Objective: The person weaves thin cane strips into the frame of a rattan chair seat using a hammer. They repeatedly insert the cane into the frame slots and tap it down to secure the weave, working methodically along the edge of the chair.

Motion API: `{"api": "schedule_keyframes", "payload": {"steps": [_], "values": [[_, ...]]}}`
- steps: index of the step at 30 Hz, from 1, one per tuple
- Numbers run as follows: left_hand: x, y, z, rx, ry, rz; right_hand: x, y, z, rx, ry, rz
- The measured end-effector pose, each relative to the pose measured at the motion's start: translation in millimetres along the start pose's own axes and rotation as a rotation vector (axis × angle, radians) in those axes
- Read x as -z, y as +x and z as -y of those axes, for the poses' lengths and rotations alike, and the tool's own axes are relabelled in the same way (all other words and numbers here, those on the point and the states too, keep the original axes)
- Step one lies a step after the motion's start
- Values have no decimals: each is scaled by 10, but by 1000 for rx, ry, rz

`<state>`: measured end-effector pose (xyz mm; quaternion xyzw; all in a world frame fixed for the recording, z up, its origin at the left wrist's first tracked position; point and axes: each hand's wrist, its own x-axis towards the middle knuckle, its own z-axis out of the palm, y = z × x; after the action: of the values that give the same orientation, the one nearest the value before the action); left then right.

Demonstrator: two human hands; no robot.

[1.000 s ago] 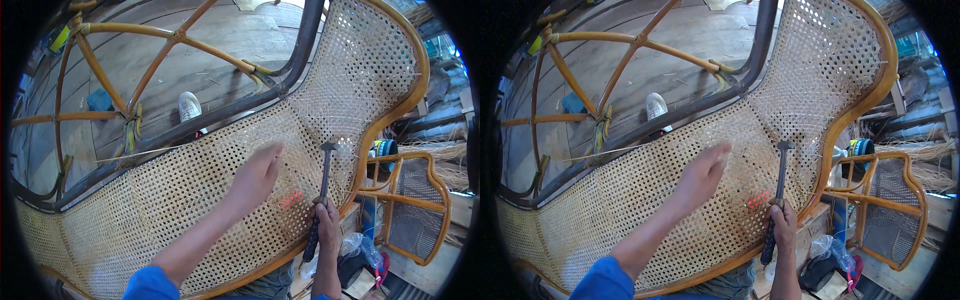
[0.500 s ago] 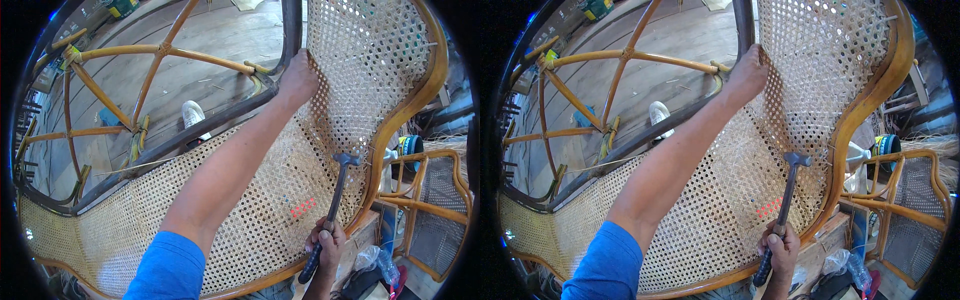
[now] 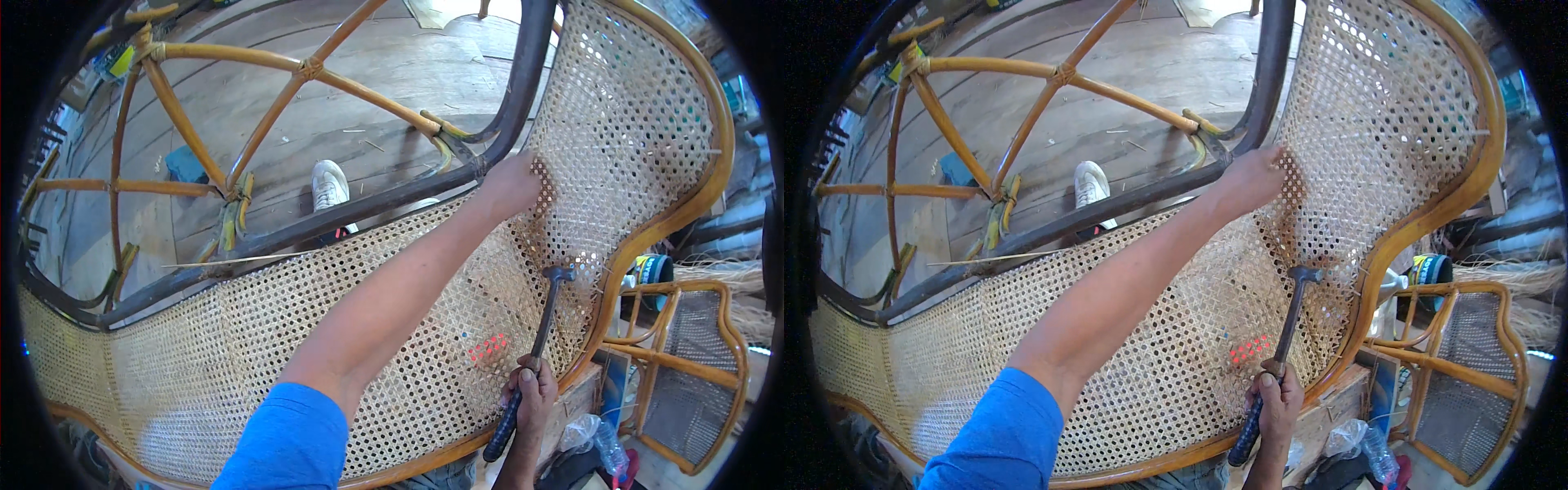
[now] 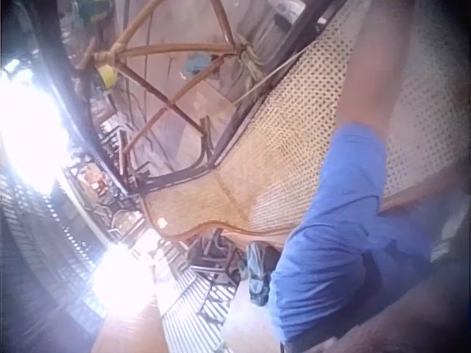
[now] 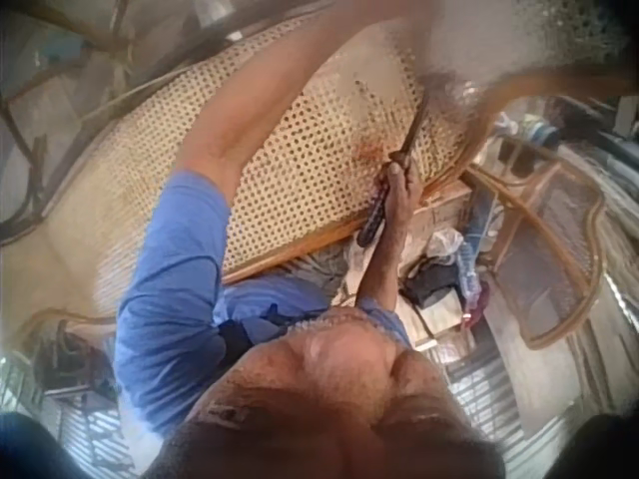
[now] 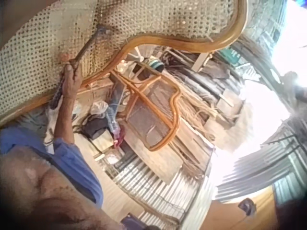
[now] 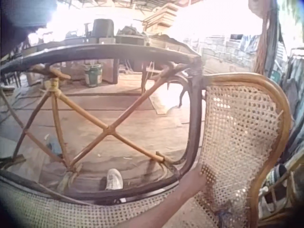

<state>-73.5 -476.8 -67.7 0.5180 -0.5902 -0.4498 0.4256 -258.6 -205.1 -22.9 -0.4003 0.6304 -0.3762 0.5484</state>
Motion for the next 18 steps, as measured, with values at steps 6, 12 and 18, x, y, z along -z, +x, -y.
{"api": "schedule_keyframes", "payload": {"steps": [6, 12, 18], "values": [[528, -524, 507, 124, 462, -191, -48, 91, 101, -105, -180, -38], [588, -460, 574, 134, 540, -152, -77, 271, 466, -211, -665, -19], [913, -555, 647, 222, 630, -25, -45, 875, 1248, 331, -1548, -3]]}}
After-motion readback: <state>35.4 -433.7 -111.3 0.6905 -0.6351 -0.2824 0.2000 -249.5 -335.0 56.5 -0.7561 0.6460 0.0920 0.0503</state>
